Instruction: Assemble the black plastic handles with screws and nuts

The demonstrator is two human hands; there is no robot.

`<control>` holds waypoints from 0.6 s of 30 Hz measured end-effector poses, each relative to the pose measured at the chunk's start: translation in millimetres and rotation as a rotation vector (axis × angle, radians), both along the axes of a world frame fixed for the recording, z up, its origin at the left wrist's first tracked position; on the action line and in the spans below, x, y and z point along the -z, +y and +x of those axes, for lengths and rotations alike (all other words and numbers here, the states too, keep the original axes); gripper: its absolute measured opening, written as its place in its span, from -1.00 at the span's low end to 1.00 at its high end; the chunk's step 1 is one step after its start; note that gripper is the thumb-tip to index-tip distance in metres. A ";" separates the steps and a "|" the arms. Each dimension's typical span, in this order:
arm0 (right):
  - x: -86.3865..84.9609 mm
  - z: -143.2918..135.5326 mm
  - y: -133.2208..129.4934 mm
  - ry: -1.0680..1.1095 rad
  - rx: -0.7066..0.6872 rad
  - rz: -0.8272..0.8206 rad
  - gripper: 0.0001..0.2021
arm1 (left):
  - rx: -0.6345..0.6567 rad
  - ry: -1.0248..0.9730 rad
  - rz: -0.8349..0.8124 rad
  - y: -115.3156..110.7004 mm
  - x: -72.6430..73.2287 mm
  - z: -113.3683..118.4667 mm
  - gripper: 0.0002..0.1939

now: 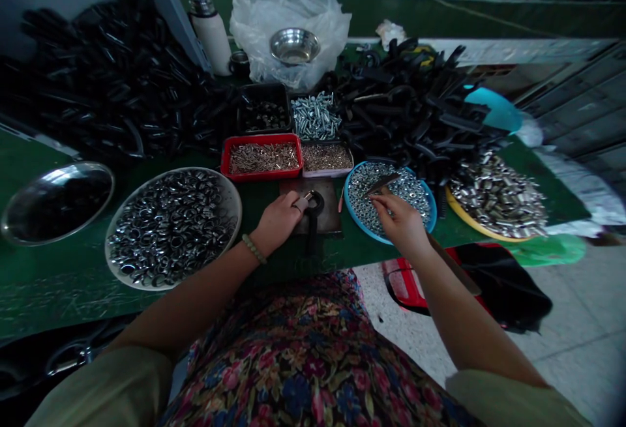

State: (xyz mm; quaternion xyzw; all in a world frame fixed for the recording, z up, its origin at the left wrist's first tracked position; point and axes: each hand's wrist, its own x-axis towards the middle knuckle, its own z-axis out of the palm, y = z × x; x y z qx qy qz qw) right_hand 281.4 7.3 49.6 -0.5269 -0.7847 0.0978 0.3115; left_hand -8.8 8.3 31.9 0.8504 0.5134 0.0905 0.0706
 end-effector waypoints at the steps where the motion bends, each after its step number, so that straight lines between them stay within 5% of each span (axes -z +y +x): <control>1: 1.5 7.5 -0.3 -0.064 0.037 0.007 -0.75 | 0.004 0.016 -0.008 -0.1 -0.5 -0.2 -0.85; 7: 10.8 45.7 -0.2 -0.531 0.316 -0.046 -0.75 | 0.026 0.053 0.024 -0.2 -3.9 -0.4 -0.84; 18: 16.4 47.1 2.2 -0.597 0.318 -0.101 -0.75 | -0.040 0.048 0.062 -1.9 4.9 1.7 -0.84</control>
